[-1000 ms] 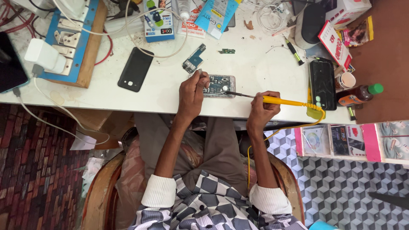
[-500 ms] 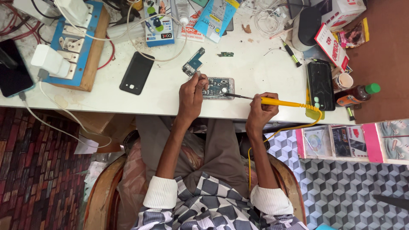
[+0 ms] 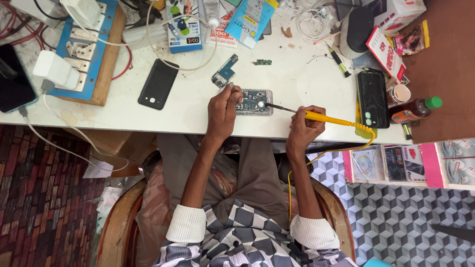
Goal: The person uses a soldering iron to apply heat to various points on a small circuit board held in their left hand. They repeatedly touch the tip to different components while maintaining a steady grip on the board.
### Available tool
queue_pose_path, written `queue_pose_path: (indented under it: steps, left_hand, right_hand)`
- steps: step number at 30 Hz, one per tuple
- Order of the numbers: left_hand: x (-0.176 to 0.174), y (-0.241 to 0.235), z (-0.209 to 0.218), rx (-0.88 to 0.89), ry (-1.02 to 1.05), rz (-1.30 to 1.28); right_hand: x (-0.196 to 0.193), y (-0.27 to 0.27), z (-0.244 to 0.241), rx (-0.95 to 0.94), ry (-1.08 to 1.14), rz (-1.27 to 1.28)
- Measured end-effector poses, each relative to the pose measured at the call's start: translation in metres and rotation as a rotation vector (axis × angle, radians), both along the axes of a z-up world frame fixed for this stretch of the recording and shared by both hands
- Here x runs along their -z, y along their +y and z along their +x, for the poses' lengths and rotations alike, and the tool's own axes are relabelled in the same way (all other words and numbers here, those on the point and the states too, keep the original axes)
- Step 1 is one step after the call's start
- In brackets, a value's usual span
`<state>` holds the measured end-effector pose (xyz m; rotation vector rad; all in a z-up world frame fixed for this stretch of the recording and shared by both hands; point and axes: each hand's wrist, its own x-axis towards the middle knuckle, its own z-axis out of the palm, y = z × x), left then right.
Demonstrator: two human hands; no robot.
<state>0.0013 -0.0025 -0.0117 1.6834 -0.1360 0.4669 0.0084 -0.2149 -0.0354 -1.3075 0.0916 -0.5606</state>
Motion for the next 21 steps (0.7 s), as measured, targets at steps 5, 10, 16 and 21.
queue_pose_path:
  steps: [5, 10, 16, 21]
  left_hand:
    - [-0.0031, 0.0000, -0.0012, 0.003, -0.025, -0.017]
    - [-0.0058, 0.0013, -0.0034, -0.003, -0.005, -0.001]
    - [-0.0056, 0.0013, -0.0013, 0.017, 0.005, -0.016]
    - [-0.0007, 0.0013, -0.0023, 0.061, -0.070, -0.109]
  right_hand:
    - [0.0008, -0.0016, 0.0022, -0.006, -0.010, -0.021]
    - [0.0016, -0.0011, 0.0007, -0.017, -0.013, -0.032]
    - [-0.0003, -0.0004, 0.0020, -0.019, 0.012, -0.048]
    - [-0.0024, -0.0003, 0.0019, -0.009, 0.056, -0.086]
